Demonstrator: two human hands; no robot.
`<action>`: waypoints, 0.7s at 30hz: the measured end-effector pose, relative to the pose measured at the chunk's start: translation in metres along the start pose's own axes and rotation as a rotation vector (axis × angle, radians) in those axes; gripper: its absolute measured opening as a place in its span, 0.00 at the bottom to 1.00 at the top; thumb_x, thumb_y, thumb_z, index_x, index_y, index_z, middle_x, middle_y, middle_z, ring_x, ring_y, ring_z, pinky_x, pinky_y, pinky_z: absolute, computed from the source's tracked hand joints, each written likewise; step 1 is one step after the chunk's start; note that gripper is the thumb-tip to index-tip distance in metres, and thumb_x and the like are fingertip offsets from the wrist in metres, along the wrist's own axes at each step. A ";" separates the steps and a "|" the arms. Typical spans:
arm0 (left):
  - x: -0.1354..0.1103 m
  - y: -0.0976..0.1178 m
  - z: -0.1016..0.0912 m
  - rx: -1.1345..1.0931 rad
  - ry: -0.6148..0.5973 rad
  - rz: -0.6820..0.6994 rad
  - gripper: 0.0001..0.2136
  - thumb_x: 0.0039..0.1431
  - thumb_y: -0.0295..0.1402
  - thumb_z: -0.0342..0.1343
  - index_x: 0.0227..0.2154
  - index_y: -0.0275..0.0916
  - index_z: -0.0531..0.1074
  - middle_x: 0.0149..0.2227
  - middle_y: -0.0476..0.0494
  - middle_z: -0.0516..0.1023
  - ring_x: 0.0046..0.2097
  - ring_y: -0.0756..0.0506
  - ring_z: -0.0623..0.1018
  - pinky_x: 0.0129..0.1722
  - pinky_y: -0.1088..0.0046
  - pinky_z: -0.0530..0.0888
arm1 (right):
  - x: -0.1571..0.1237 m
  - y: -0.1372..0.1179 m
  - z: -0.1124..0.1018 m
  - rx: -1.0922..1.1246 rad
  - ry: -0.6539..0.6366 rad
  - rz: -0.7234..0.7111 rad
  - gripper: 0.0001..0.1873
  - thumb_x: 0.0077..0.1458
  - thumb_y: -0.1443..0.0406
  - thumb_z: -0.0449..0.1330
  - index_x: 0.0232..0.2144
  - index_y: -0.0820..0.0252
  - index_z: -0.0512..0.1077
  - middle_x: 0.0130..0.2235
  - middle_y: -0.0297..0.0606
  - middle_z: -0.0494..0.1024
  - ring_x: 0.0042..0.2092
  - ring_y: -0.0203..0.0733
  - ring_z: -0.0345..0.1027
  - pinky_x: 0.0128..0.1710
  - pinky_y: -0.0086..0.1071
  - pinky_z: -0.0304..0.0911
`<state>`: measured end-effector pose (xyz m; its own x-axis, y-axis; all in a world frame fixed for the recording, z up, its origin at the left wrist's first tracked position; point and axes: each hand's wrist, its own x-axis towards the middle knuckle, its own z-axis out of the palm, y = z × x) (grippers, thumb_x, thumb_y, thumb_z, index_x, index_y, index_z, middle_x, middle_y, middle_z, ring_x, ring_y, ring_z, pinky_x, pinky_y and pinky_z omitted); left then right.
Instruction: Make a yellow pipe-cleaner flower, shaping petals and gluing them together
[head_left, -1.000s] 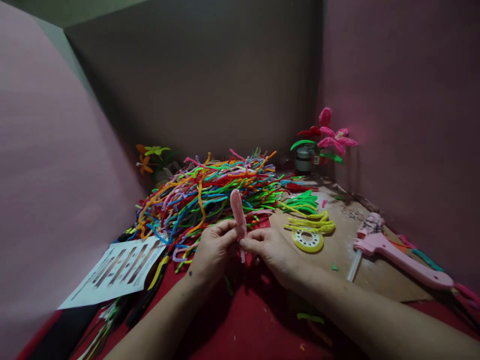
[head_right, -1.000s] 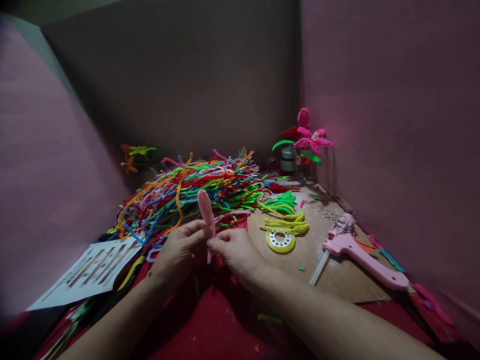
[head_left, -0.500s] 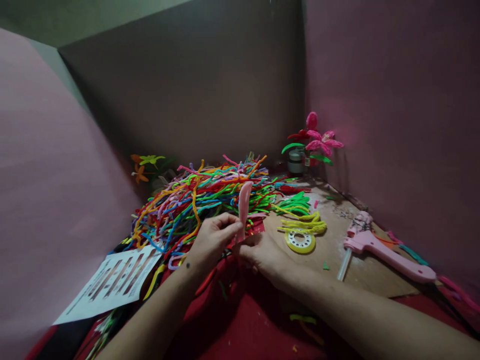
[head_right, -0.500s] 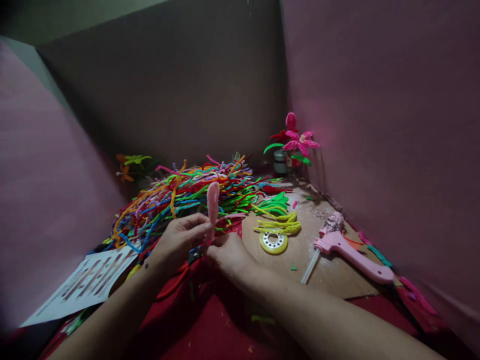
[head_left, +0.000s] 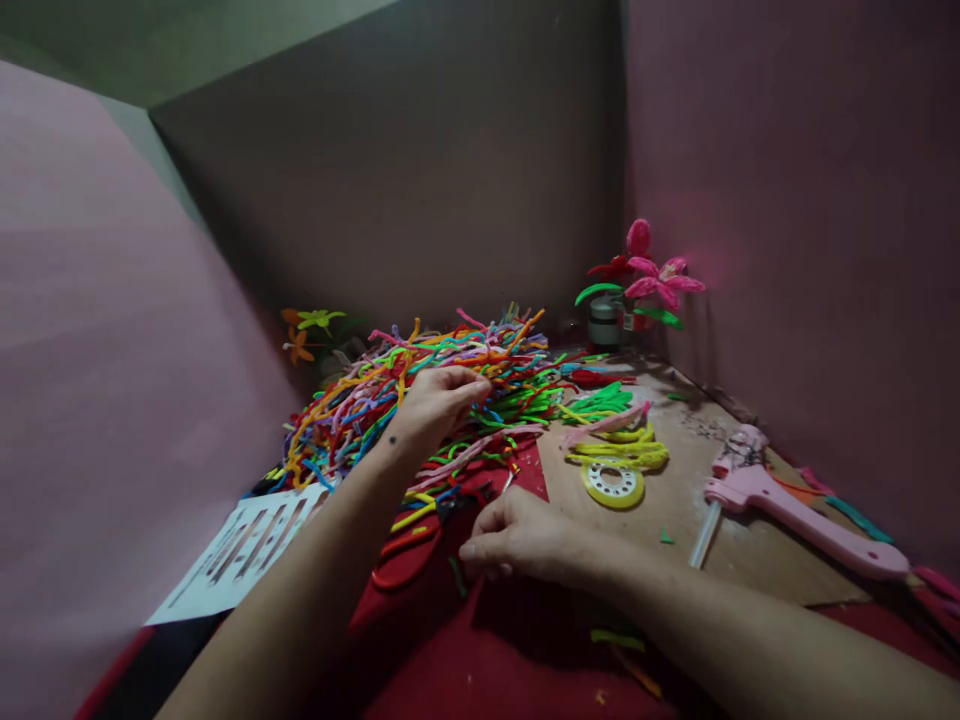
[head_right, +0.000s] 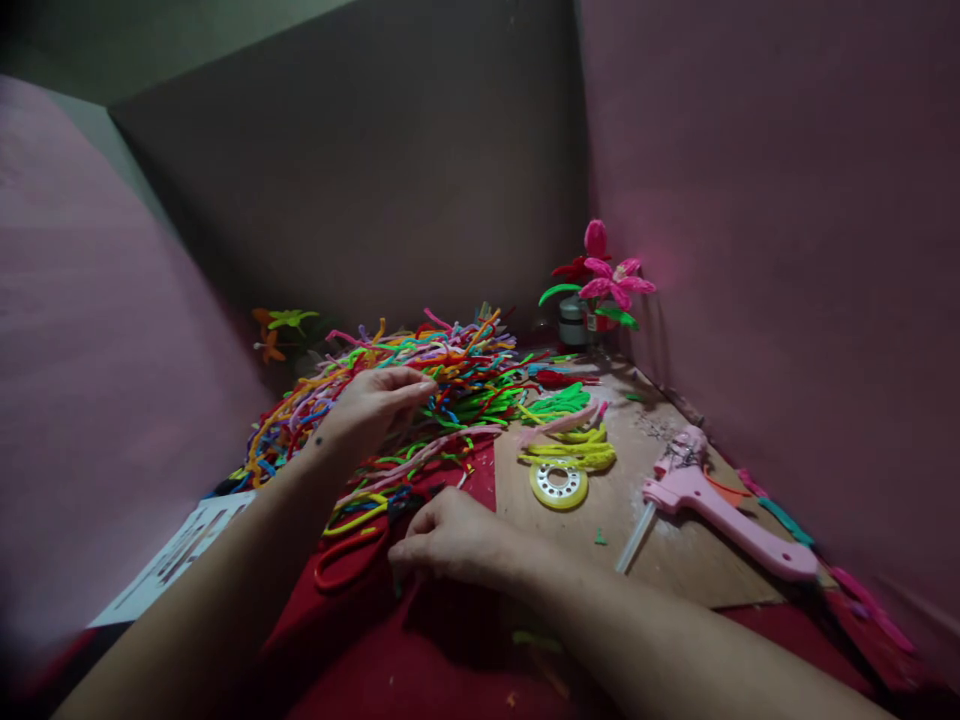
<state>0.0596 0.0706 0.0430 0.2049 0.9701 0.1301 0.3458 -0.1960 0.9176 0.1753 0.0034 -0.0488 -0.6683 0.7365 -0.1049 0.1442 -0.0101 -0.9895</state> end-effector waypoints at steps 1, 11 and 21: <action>-0.006 -0.003 -0.009 0.011 -0.006 -0.031 0.11 0.44 0.39 0.57 0.25 0.34 0.70 0.13 0.55 0.57 0.14 0.57 0.54 0.14 0.80 0.49 | -0.001 0.000 0.000 -0.021 0.000 0.005 0.10 0.42 0.62 0.58 0.16 0.64 0.70 0.14 0.28 0.64 0.17 0.27 0.53 0.18 0.24 0.48; -0.032 -0.067 -0.044 0.859 -0.092 0.030 0.08 0.43 0.36 0.54 0.26 0.39 0.74 0.29 0.46 0.73 0.31 0.47 0.71 0.30 0.75 0.63 | 0.002 0.002 0.003 -0.093 0.026 0.035 0.12 0.41 0.61 0.57 0.15 0.63 0.68 0.14 0.28 0.62 0.17 0.28 0.52 0.16 0.24 0.46; -0.042 -0.070 -0.040 0.989 -0.134 0.064 0.10 0.52 0.34 0.46 0.24 0.39 0.70 0.24 0.46 0.72 0.26 0.49 0.69 0.25 0.76 0.59 | 0.003 0.010 0.007 -0.095 0.023 0.028 0.12 0.41 0.61 0.57 0.15 0.63 0.68 0.14 0.28 0.62 0.17 0.27 0.49 0.16 0.24 0.45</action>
<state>-0.0100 0.0489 -0.0114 0.3306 0.9412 0.0690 0.9245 -0.3377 0.1769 0.1698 0.0006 -0.0596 -0.6461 0.7524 -0.1287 0.2315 0.0325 -0.9723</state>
